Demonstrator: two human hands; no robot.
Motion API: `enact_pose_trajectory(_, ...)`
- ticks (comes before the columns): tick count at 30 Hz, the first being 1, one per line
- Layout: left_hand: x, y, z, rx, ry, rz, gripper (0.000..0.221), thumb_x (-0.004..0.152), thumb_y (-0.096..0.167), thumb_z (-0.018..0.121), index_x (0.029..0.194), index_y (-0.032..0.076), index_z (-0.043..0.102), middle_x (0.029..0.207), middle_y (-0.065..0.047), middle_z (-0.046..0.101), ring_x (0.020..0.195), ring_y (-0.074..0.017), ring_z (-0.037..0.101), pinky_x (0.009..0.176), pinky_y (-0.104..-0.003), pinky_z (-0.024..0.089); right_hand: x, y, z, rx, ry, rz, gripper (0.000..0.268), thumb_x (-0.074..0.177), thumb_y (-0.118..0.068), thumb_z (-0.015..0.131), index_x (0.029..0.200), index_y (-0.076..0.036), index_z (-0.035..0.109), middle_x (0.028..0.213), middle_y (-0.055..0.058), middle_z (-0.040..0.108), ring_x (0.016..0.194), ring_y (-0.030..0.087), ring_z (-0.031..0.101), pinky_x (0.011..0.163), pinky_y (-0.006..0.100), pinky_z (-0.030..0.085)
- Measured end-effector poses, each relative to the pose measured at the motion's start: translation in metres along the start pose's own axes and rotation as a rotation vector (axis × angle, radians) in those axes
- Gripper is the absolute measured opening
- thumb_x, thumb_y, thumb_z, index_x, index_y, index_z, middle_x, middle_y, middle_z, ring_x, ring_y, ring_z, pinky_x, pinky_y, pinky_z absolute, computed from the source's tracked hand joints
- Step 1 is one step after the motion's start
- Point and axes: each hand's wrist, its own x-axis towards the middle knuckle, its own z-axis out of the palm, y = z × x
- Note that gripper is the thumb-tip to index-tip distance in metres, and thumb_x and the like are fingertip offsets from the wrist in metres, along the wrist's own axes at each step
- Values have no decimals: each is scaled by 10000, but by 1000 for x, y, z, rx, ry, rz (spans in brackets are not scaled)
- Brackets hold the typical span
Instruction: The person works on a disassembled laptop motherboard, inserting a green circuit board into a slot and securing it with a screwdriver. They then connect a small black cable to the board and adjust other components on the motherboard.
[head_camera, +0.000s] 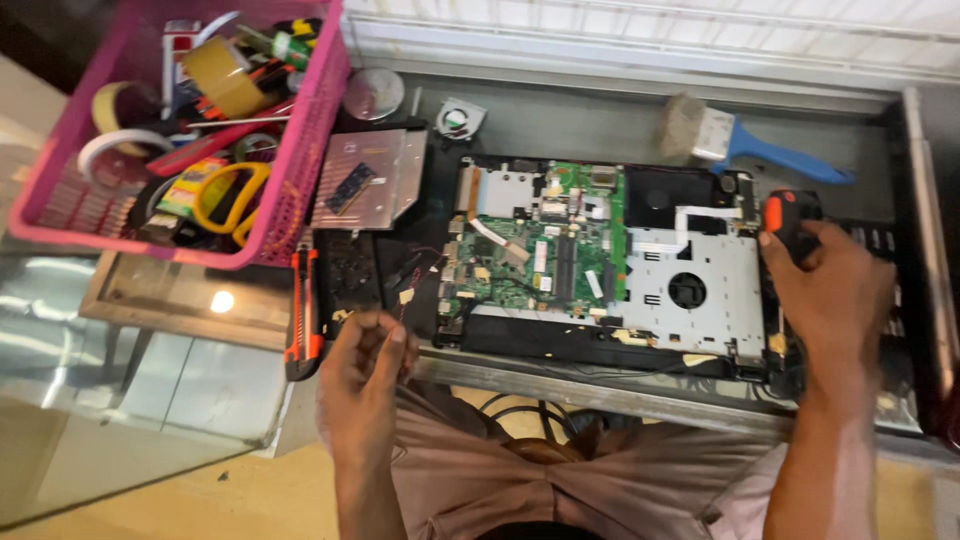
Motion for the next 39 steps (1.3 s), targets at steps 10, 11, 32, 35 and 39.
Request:
enact_pose_trajectory(10, -42, 8, 65, -232, -85, 142, 146, 935, 47, 688, 1056, 52, 607, 914, -144, 752, 700, -162, 698, 594, -266, 636, -33, -43, -51, 506, 446, -149, 126, 1155, 153, 743, 1249, 102, 809, 951, 159, 675, 801, 200, 569, 663, 329, 462)
enact_pose_trajectory(11, -47, 6, 72, -206, -134, 172, 138, 930, 36, 682, 1050, 49, 613, 944, -138, 751, 748, -175, 716, 628, -266, 651, -51, -53, -60, 508, 429, -143, 91, 1147, 142, 753, 1204, 99, 810, 909, 143, 684, 733, 177, 531, 627, 319, 416)
enact_pose_trajectory(32, -77, -20, 99, 41, -290, 241, 296, 984, 13, 530, 1150, 71, 767, 1124, -100, 749, 1026, -208, 752, 922, -304, 618, -173, -168, -38, 924, -86, -301, 177, 851, -32, 769, 1023, -57, 738, 924, 39, 794, 753, 121, 739, 738, 248, 597)
enact_pose_trajectory(35, -76, -23, 98, 94, -308, 283, 310, 986, 11, 525, 1174, 78, 762, 1142, -90, 747, 1043, -207, 748, 924, -308, 605, -175, -164, -33, 878, -55, -351, 158, 852, -45, 765, 1009, -55, 745, 920, 47, 800, 770, 148, 760, 739, 279, 610)
enact_pose_trajectory(39, -77, -33, 98, 161, -309, 360, 315, 993, 1, 530, 1219, 71, 738, 1165, -93, 729, 1075, -216, 729, 957, -321, 583, -177, -160, -34, 857, -65, -320, 96, 863, -79, 761, 958, -90, 749, 822, 15, 765, 684, 135, 691, 682, 272, 568)
